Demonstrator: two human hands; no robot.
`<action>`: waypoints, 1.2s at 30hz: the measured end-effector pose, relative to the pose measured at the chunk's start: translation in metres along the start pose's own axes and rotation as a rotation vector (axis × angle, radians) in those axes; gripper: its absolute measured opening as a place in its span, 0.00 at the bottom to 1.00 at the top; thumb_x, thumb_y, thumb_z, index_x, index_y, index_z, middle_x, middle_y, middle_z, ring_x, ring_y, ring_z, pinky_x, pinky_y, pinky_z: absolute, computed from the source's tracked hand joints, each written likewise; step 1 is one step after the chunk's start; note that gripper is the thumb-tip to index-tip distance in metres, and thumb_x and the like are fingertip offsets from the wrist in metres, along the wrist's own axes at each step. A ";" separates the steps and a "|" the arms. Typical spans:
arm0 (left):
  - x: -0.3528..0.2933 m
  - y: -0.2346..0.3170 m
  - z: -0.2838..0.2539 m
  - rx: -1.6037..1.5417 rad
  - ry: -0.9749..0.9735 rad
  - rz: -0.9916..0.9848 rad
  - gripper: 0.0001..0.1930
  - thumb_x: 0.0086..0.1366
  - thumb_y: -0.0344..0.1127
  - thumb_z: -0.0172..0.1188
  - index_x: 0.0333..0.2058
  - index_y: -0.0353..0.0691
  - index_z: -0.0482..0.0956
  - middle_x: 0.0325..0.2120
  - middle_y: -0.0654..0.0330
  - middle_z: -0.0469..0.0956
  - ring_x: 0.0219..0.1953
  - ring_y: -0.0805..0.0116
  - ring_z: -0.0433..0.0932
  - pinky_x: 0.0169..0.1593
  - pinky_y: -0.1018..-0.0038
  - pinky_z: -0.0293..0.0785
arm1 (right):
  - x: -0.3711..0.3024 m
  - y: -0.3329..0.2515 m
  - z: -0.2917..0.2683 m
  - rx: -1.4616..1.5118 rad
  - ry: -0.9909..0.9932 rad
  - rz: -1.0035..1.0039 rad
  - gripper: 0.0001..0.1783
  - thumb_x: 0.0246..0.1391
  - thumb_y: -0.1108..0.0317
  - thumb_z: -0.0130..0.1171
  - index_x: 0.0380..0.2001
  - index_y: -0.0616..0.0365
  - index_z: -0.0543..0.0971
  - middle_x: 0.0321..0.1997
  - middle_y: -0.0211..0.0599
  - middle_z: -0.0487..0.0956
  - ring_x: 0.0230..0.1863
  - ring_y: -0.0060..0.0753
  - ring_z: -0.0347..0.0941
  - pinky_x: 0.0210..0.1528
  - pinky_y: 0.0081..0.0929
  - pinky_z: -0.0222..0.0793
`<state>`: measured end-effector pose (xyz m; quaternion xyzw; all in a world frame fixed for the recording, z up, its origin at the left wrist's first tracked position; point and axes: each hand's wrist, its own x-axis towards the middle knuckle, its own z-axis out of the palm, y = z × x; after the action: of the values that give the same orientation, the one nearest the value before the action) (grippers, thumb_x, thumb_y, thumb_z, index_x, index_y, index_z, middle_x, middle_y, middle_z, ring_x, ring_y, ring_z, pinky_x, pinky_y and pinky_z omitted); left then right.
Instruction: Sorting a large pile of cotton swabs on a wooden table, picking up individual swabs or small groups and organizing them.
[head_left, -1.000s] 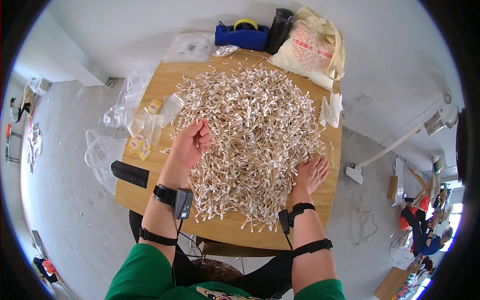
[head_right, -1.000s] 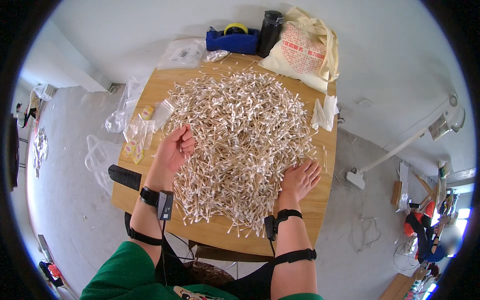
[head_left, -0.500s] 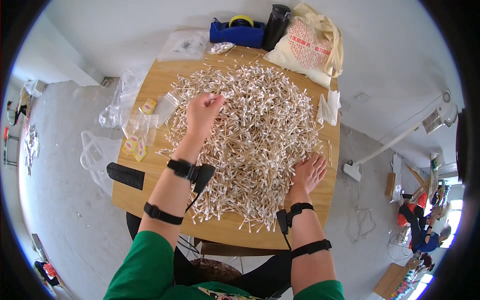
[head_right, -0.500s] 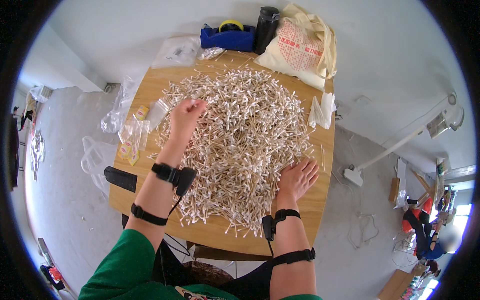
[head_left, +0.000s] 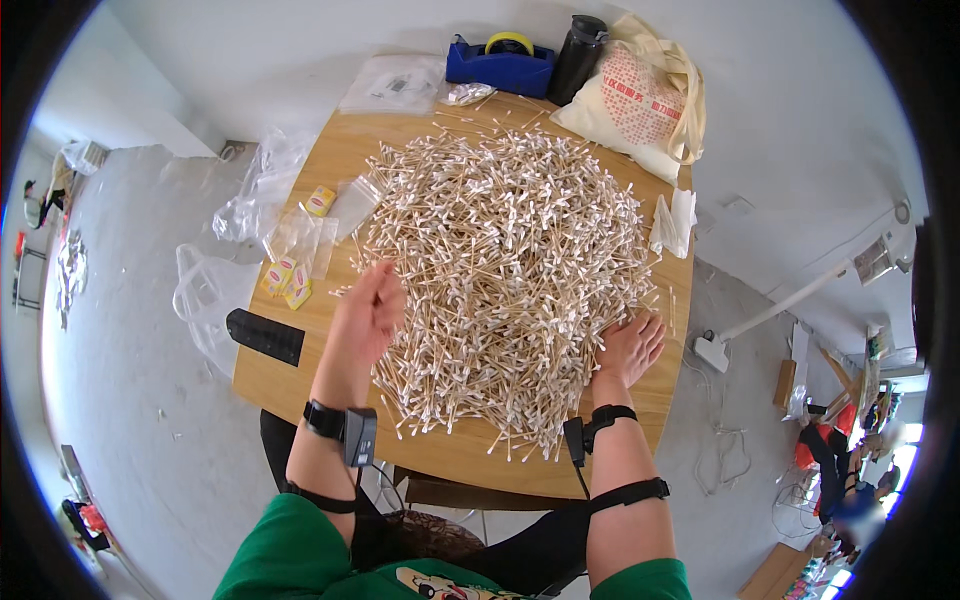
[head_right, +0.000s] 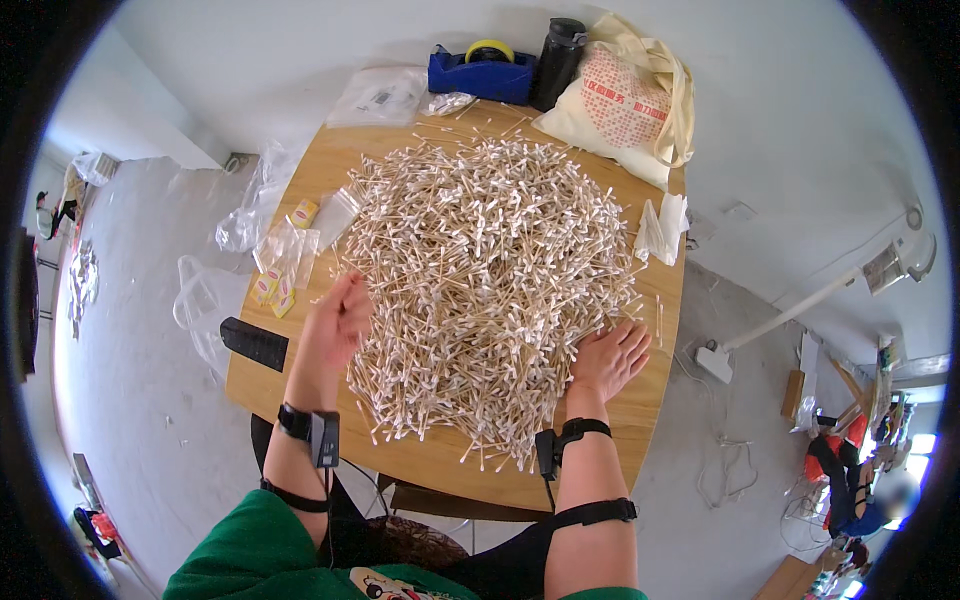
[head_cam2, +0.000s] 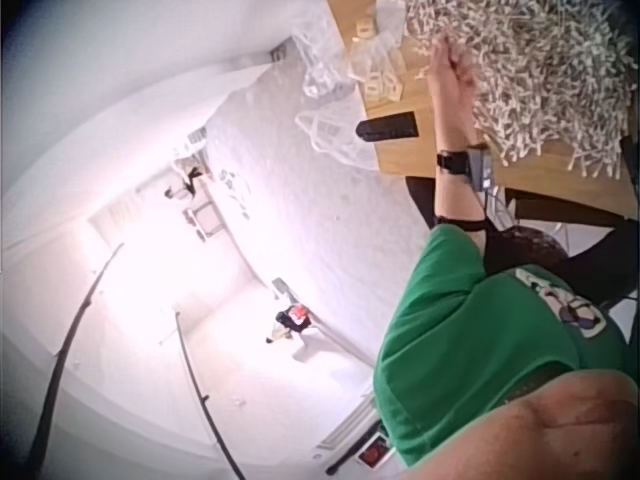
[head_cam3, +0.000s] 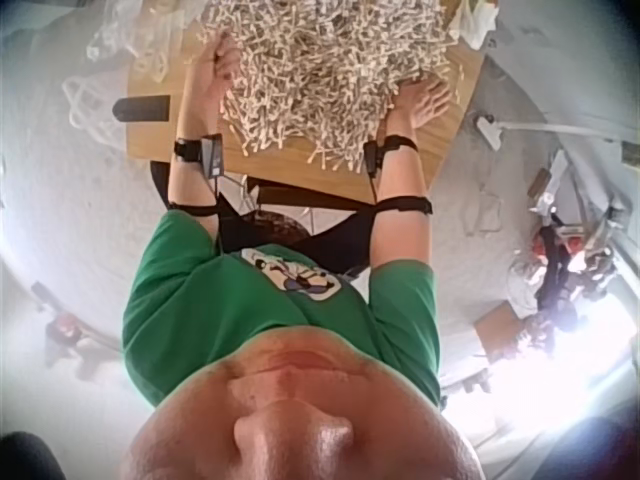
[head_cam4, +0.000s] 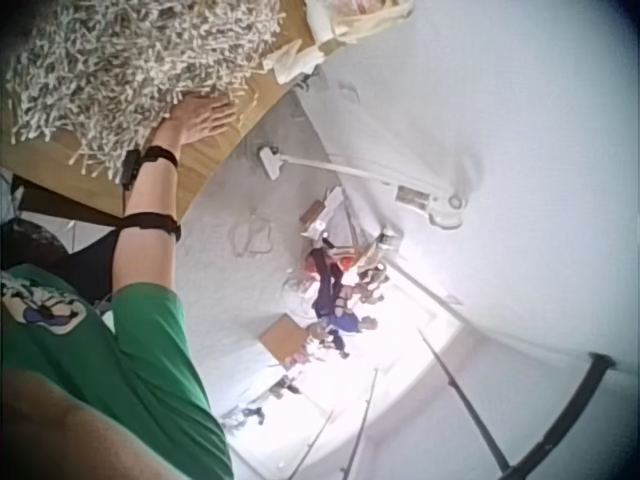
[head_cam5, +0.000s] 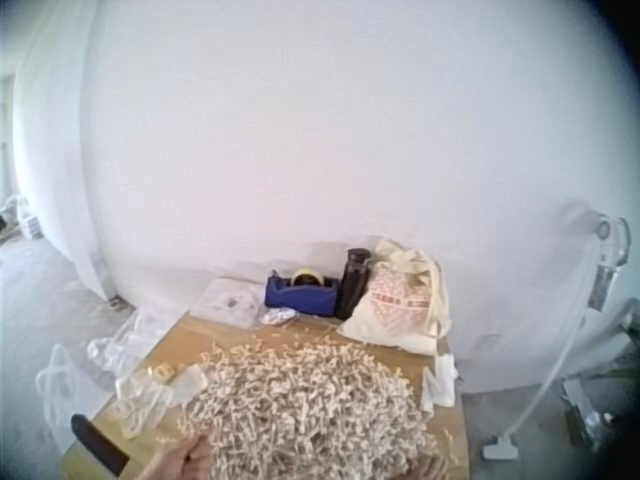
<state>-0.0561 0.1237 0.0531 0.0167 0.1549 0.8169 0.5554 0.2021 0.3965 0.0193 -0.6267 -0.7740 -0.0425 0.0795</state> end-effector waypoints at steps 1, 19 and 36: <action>-0.008 -0.017 0.019 0.257 0.155 -0.050 0.14 0.71 0.45 0.45 0.40 0.41 0.70 0.26 0.67 0.67 0.27 0.79 0.65 0.29 0.80 0.65 | 0.001 0.004 0.000 -0.008 0.001 0.003 0.28 0.56 0.61 0.47 0.59 0.59 0.62 0.66 0.43 0.60 0.70 0.45 0.49 0.69 0.44 0.43; -0.144 -0.248 -0.063 1.625 -0.062 -0.147 0.11 0.63 0.31 0.48 0.41 0.34 0.75 0.40 0.43 0.77 0.42 0.45 0.75 0.45 0.60 0.71 | 0.001 0.003 0.005 -0.069 -0.015 0.007 0.28 0.57 0.58 0.47 0.61 0.55 0.62 0.67 0.41 0.60 0.69 0.44 0.51 0.68 0.44 0.47; -0.038 -0.050 0.059 1.419 0.277 -0.192 0.07 0.64 0.37 0.56 0.35 0.41 0.79 0.24 0.63 0.77 0.27 0.76 0.73 0.32 0.74 0.71 | 0.006 0.007 0.008 -0.076 -0.107 0.060 0.33 0.57 0.56 0.47 0.64 0.52 0.55 0.71 0.36 0.53 0.73 0.41 0.42 0.70 0.43 0.39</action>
<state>0.0152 0.1195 0.1016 0.2555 0.7166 0.4621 0.4556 0.2075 0.4050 0.0125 -0.6535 -0.7559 -0.0359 0.0153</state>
